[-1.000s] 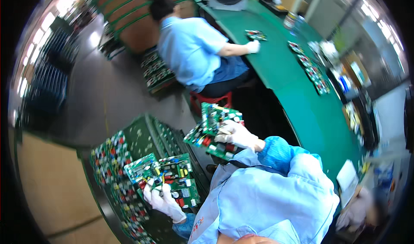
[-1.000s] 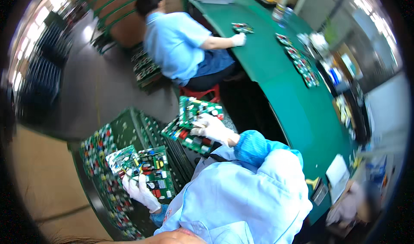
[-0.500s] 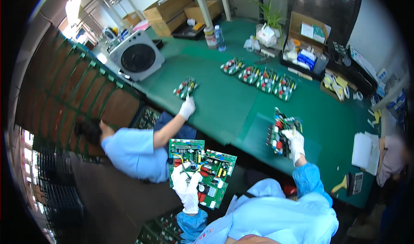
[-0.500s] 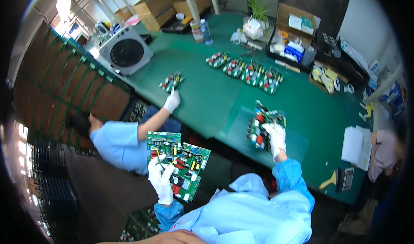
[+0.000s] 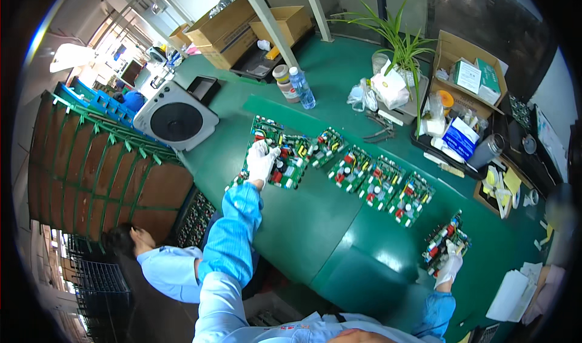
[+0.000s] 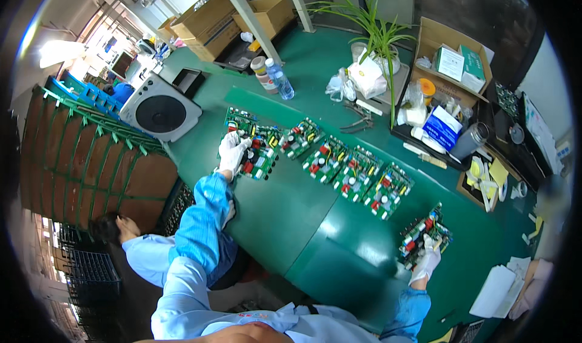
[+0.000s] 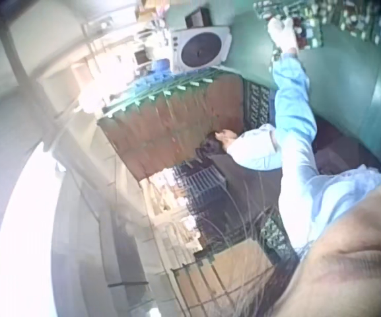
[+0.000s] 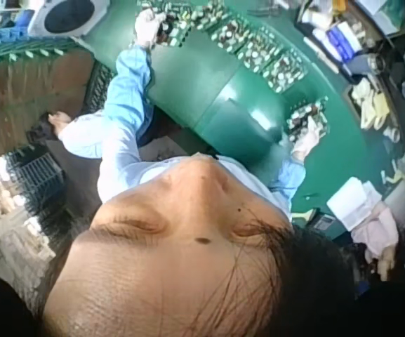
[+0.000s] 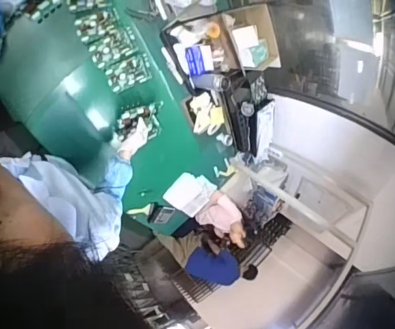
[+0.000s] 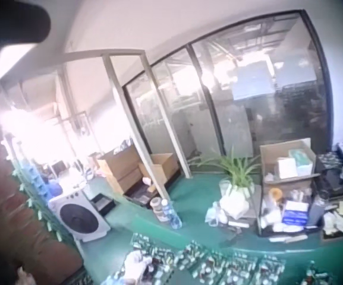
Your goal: Inspecting and organizing electronic circuit boards at a factory workbench.
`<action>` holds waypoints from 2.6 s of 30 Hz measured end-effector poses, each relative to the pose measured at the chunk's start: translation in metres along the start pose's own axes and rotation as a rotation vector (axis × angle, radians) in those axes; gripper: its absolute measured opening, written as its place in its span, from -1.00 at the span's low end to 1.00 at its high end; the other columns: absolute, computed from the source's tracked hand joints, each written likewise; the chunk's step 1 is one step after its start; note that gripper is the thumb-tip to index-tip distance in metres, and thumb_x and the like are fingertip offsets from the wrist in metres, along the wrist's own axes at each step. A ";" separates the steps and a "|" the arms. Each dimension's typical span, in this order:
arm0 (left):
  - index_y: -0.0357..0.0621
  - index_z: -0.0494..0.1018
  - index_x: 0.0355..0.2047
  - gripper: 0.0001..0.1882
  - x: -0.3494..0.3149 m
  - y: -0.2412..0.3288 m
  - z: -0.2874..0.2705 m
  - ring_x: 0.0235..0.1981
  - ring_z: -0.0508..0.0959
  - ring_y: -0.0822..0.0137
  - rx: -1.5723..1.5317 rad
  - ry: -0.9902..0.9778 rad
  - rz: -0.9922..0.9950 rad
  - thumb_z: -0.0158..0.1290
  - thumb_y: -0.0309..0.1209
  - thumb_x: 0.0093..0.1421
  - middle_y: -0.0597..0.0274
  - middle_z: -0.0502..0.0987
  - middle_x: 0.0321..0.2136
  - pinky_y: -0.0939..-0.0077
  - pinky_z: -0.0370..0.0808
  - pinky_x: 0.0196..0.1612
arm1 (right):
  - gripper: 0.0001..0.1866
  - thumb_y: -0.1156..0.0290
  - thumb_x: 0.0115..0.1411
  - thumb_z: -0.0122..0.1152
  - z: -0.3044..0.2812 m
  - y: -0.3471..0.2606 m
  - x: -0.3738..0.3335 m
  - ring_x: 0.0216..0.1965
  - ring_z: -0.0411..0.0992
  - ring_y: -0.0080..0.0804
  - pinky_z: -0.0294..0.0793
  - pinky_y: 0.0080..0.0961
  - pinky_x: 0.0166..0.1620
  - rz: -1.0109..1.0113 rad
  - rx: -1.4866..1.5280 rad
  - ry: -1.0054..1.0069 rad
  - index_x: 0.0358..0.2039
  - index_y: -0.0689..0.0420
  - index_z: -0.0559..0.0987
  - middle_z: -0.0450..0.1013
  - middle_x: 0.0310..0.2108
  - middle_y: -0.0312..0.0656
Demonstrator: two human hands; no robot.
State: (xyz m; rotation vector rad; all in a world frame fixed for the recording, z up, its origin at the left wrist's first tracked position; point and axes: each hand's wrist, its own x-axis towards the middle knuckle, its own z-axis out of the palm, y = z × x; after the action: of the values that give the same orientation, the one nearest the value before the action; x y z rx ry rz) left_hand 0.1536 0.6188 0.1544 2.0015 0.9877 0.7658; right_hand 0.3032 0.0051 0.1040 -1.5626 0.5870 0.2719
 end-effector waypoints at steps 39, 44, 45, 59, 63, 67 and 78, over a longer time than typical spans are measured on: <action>-0.26 0.45 -0.11 -0.69 -0.455 0.060 -0.143 -0.01 0.48 -0.05 0.224 0.105 0.571 0.04 -0.44 0.13 -0.11 0.42 0.02 0.13 0.45 -0.02 | -0.74 0.31 0.25 0.08 0.115 0.088 -0.267 -0.67 0.44 -0.58 0.42 -0.59 -0.66 -0.249 -1.451 -1.575 -0.15 0.11 0.62 0.56 -0.53 -0.24; -0.23 0.50 -0.18 -0.74 -0.617 0.040 -0.248 -0.02 0.48 0.04 0.514 0.522 0.196 0.07 -0.42 0.11 -0.06 0.44 -0.01 0.19 0.46 -0.05 | -0.72 0.27 0.25 0.07 0.121 0.136 -0.392 -0.74 0.40 -0.56 0.37 -0.55 -0.65 -0.555 -1.598 -1.900 -0.13 0.09 0.61 0.54 -0.60 -0.21; -0.22 0.49 -0.16 -0.72 -0.647 0.035 -0.266 -0.02 0.47 0.06 0.556 0.622 0.127 0.08 -0.41 0.11 -0.01 0.44 -0.01 0.21 0.46 -0.04 | -0.70 0.26 0.26 0.06 0.117 0.146 -0.430 -0.72 0.40 -0.56 0.37 -0.58 -0.65 -0.619 -1.607 -1.924 -0.11 0.13 0.60 0.53 -0.59 -0.20; -0.13 0.47 -0.18 -0.78 -1.035 0.047 -0.381 -0.06 0.46 0.04 0.717 1.590 -0.904 0.07 -0.46 0.13 0.10 0.47 -0.09 0.23 0.42 0.02 | -0.70 0.22 0.29 0.01 -0.030 0.348 -0.800 -0.51 0.54 -0.27 0.51 -0.37 -0.39 -1.145 -1.342 -2.991 -0.07 0.05 0.56 0.54 -0.52 -0.16; -0.16 0.42 -0.03 -0.61 -1.123 0.034 -0.393 -0.01 0.45 0.01 0.790 1.989 -1.163 0.14 -0.35 0.13 0.00 0.47 -0.07 0.23 0.39 0.06 | -0.71 0.25 0.28 0.01 -0.054 0.391 -0.846 -0.43 0.55 -0.13 0.51 -0.28 -0.33 -1.219 -1.281 -3.224 -0.06 0.02 0.56 0.55 -0.47 -0.07; -0.27 0.34 0.07 -0.45 -1.238 0.017 -0.429 -0.02 0.46 0.01 1.187 1.932 -1.619 0.08 -0.13 0.19 -0.07 0.47 -0.05 0.22 0.38 0.05 | -0.71 0.25 0.26 0.03 -0.074 0.408 -0.903 -0.23 0.53 -0.04 0.50 -0.23 -0.19 -1.369 -1.198 -3.325 -0.06 -0.01 0.56 0.55 -0.25 -0.03; -0.01 0.41 -0.05 -0.38 -1.383 -0.041 -0.518 -0.21 0.51 -0.04 0.778 1.878 -2.605 0.14 0.11 -0.01 -0.01 0.49 -0.28 0.07 0.49 -0.20 | -0.64 0.36 0.18 0.10 -0.072 0.482 -1.017 -0.27 0.50 -0.03 0.51 -0.21 -0.26 -1.345 -0.653 -3.516 0.02 -0.17 0.49 0.52 -0.24 -0.10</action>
State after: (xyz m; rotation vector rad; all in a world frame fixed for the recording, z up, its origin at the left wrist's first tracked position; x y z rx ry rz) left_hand -0.9789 -0.3308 0.1515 1.2546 -2.4372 -0.0825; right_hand -0.8097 0.1450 0.2179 -0.4268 2.7460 -1.1503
